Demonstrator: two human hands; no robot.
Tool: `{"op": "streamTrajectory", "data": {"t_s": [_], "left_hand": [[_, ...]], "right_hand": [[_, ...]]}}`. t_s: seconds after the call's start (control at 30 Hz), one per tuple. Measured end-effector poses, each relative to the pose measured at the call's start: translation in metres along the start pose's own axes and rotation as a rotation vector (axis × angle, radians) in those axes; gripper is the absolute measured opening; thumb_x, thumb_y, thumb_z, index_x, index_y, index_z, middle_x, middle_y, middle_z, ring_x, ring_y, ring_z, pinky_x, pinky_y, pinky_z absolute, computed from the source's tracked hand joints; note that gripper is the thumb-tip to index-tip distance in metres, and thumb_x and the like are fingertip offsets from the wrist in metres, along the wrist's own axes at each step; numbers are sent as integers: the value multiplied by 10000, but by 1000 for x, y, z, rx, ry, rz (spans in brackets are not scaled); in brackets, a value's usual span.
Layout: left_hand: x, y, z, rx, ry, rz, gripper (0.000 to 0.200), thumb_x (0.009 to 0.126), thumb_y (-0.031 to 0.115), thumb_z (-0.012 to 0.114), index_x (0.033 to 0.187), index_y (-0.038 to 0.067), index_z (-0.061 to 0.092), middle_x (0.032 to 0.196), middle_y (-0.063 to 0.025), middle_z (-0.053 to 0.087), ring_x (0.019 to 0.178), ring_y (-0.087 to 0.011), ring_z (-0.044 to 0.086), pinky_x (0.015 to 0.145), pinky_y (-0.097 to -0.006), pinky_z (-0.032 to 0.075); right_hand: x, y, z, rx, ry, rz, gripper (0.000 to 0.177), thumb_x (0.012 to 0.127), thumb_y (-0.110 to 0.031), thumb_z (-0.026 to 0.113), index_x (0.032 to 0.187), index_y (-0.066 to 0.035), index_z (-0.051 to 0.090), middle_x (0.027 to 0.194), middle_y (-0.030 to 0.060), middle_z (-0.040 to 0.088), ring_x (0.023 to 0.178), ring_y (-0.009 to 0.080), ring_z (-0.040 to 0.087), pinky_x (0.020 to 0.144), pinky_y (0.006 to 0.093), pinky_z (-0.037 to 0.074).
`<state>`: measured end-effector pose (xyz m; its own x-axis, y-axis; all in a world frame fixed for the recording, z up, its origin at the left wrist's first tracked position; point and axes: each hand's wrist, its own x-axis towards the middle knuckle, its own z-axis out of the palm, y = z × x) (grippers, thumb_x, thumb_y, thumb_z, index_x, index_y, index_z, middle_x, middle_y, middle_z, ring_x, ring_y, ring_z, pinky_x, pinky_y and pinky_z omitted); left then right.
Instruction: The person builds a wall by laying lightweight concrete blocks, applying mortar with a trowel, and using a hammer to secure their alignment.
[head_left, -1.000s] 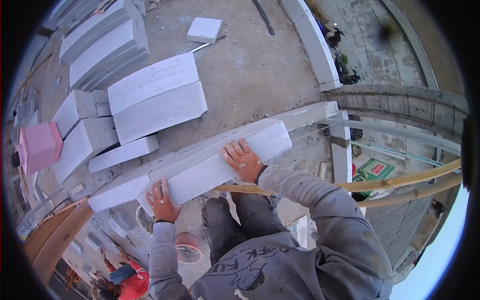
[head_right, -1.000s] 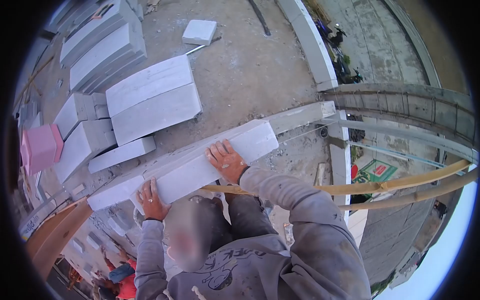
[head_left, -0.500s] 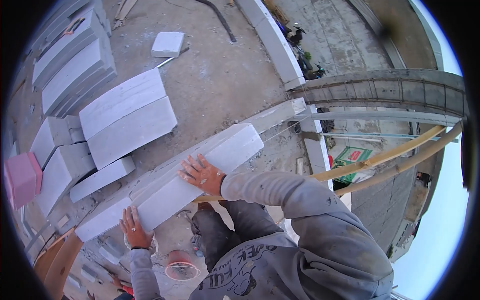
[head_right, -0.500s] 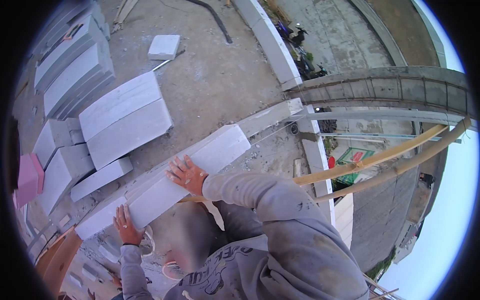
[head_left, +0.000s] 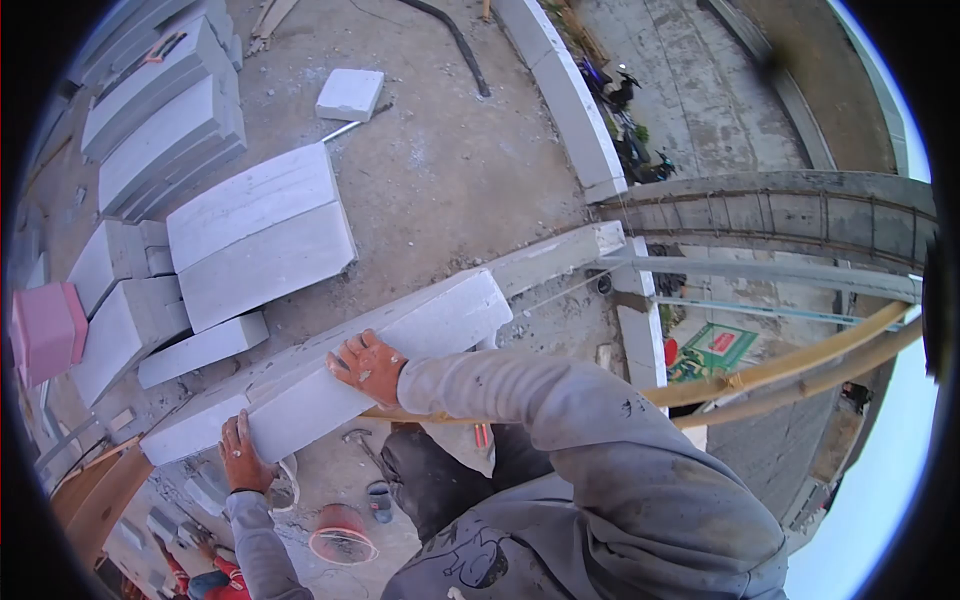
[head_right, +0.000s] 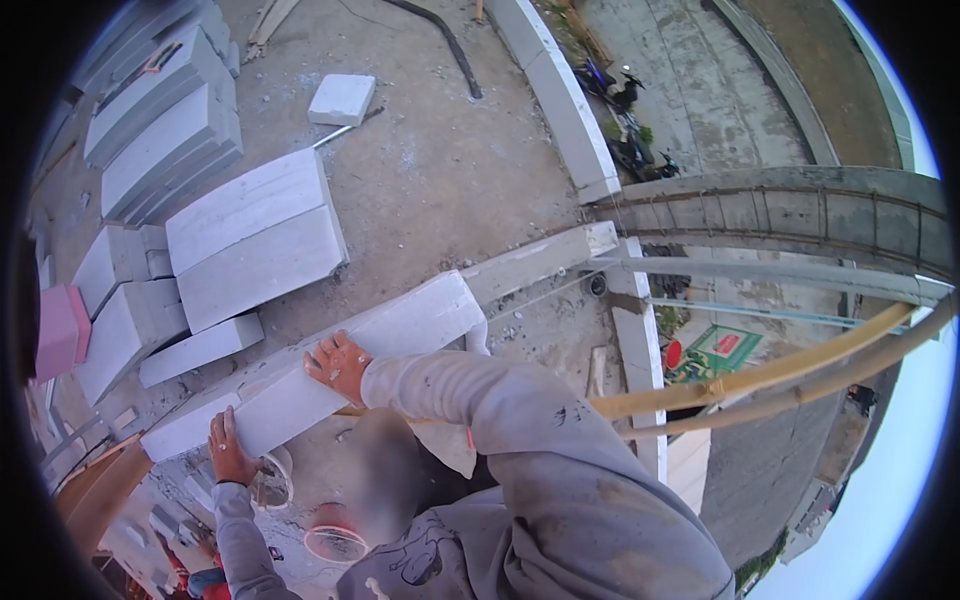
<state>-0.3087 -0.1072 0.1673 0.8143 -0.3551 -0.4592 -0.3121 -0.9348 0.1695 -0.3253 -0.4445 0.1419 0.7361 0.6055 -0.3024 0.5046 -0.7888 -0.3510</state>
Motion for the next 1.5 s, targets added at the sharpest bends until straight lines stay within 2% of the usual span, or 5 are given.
{"op": "streamTrajectory", "data": {"t_s": [0.1,0.27,0.63,1.07,1.5], "left_hand": [[0,29,-19,161,-74,-137,1100,440,161,836,1395,108,294,1298,-143,398,1255,-327,351,1067,-542,227],[18,88,-58,115,53,153,1106,401,209,825,1378,91,320,1224,-168,439,1161,-349,418,1010,-519,302],[162,285,-39,-139,363,576,1093,415,316,816,1381,118,346,1126,-156,471,1059,-338,463,925,-448,349],[215,470,91,-340,290,420,885,500,161,757,1307,75,404,1196,-171,441,1134,-334,429,989,-487,299],[187,479,191,-322,-35,303,807,622,108,702,1353,78,364,1270,-180,395,1207,-344,367,1038,-497,250]], "right_hand": [[-5,17,-3,31,27,-18,925,554,-269,762,1332,12,347,1192,196,471,1105,324,463,902,436,352],[-57,81,-41,47,-33,-54,1046,442,-259,839,1317,16,335,1201,211,459,1146,349,449,965,449,345],[-226,270,-89,-227,-74,166,1095,462,-274,868,1348,25,297,1202,226,433,1118,367,451,993,430,347],[-360,376,-43,-284,-115,320,960,445,-110,786,1285,29,343,1177,218,438,1098,380,444,996,451,331],[-373,379,80,-145,-208,320,822,557,-95,705,1292,-14,346,1227,224,413,1164,388,400,1034,500,271]]}}
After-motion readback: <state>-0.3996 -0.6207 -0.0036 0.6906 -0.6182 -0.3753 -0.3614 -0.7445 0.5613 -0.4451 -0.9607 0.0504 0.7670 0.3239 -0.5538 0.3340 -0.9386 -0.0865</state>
